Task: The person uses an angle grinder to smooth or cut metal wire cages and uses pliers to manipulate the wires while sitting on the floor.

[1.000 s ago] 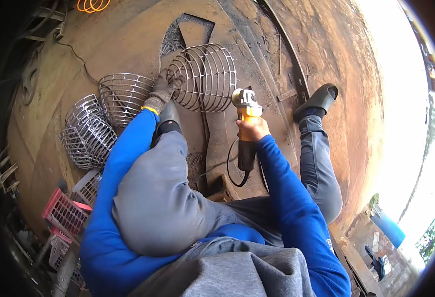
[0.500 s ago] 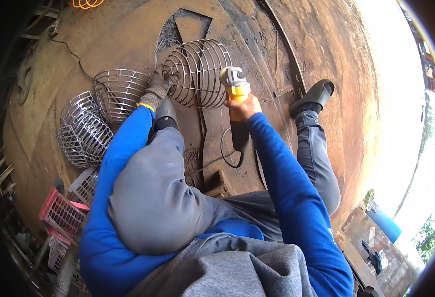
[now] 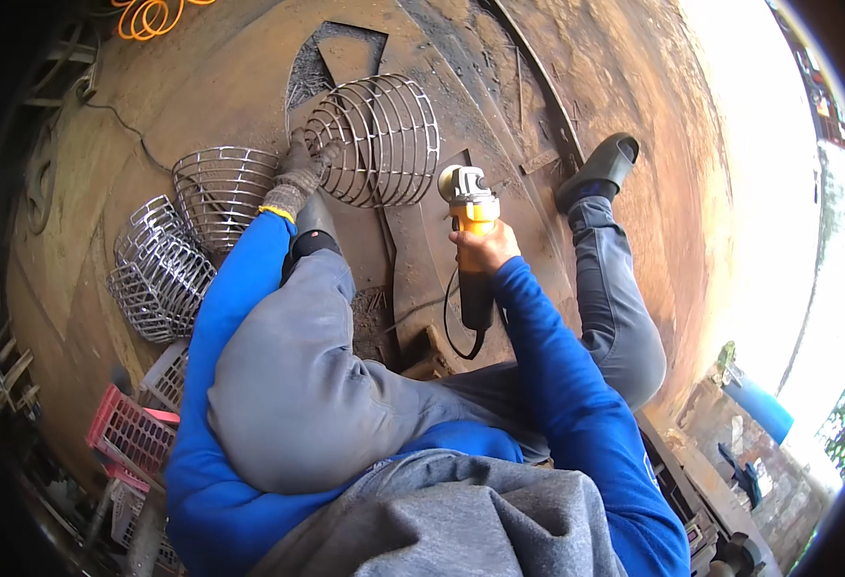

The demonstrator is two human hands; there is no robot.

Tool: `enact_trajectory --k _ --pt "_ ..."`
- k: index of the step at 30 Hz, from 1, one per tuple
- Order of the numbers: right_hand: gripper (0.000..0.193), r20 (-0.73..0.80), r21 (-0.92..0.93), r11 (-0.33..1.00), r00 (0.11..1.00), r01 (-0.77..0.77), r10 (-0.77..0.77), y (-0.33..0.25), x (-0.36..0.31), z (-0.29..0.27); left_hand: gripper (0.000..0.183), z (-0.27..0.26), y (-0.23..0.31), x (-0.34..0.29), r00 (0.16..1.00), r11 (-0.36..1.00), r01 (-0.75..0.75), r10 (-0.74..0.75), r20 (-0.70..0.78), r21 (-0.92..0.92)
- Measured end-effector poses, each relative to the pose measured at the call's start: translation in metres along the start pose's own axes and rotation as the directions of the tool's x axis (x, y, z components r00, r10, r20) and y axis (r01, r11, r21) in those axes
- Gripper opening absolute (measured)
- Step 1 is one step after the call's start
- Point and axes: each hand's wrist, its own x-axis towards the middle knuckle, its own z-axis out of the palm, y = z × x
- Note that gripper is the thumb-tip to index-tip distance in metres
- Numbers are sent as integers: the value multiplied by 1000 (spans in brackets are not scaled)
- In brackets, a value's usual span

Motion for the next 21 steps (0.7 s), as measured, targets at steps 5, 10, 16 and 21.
enact_trajectory --k 5,10,16,21 --pt "36 45 291 954 997 -69 58 -52 -53 11 106 -66 35 -2 1000 933 -10 16 -11 359" --pt "39 -16 319 941 993 113 -113 -70 -106 -9 83 -135 140 -4 990 710 -127 130 48 693" --pt "39 -55 545 837 998 43 -16 -75 -96 -17 77 -87 238 37 961 667 -206 -1 277 716" --pt "43 -32 617 786 999 40 -26 -70 -81 -5 64 -48 181 125 976 785 -58 -85 199 617"
